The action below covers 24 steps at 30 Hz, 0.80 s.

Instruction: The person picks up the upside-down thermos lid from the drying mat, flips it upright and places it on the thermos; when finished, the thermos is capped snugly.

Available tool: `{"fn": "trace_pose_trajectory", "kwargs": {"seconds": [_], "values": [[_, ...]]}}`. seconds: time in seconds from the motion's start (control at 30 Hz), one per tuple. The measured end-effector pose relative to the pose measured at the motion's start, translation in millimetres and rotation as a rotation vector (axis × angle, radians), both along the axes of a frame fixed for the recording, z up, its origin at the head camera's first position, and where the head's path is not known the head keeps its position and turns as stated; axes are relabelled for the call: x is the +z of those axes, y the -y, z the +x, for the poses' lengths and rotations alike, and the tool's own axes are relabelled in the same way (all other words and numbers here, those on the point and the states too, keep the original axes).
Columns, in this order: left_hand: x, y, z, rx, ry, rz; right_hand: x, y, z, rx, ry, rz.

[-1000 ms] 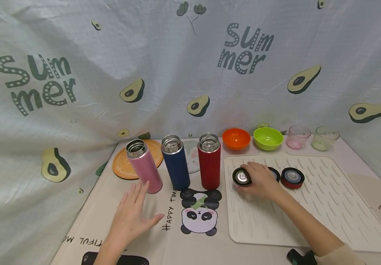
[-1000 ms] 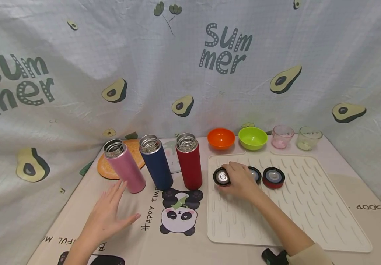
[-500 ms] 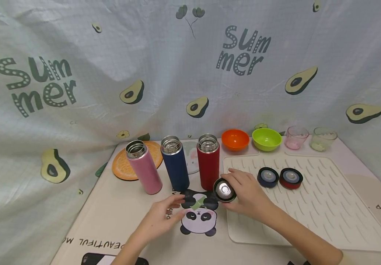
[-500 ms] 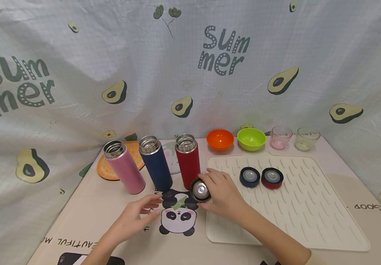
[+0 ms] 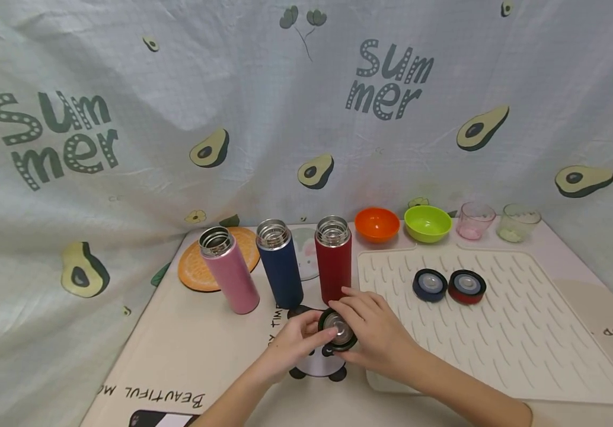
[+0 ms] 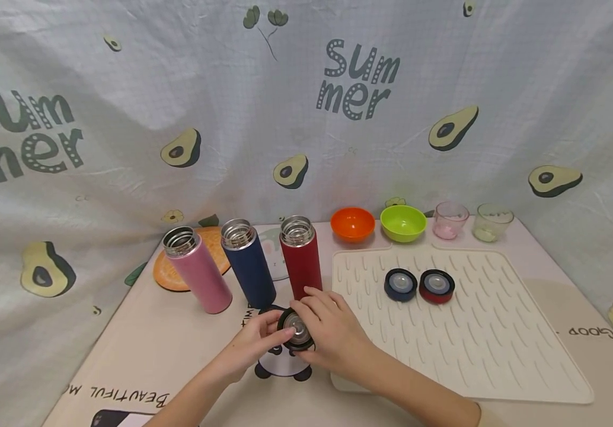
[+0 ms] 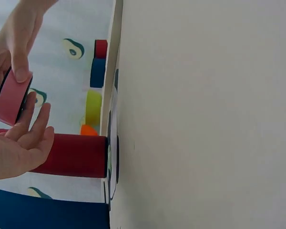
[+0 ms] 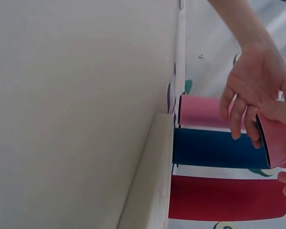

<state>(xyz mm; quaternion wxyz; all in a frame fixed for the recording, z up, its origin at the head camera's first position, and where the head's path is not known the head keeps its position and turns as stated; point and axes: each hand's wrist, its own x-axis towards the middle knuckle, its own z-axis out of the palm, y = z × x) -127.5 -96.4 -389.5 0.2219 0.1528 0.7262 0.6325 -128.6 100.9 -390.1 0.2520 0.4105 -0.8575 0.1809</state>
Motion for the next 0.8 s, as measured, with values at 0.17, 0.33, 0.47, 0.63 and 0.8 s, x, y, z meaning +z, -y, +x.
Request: {"fn": "trace_pose_trajectory", "kwargs": {"seconds": [0.17,0.33,0.47,0.63,0.8], "values": [[-5.4,-3.7,-3.2,0.010,-0.026,0.033,-1.5,1.1,1.7,-0.009,0.007,0.001],[-9.4,-4.8,-6.8,0.004,-0.016,0.079,-2.9,1.8,2.2,-0.013,0.027,-0.028],[-9.3,-4.7,-8.1,0.017,-0.015,0.081,-3.7,1.3,2.0,-0.002,0.032,-0.058],[3.6,-2.6,-4.0,0.097,-0.190,-0.007,-2.9,-4.7,0.0,0.008,0.078,-0.112],[12.8,0.6,-1.0,0.222,-0.494,-0.096,-1.0,-9.0,1.8,0.028,0.409,-0.235]]}}
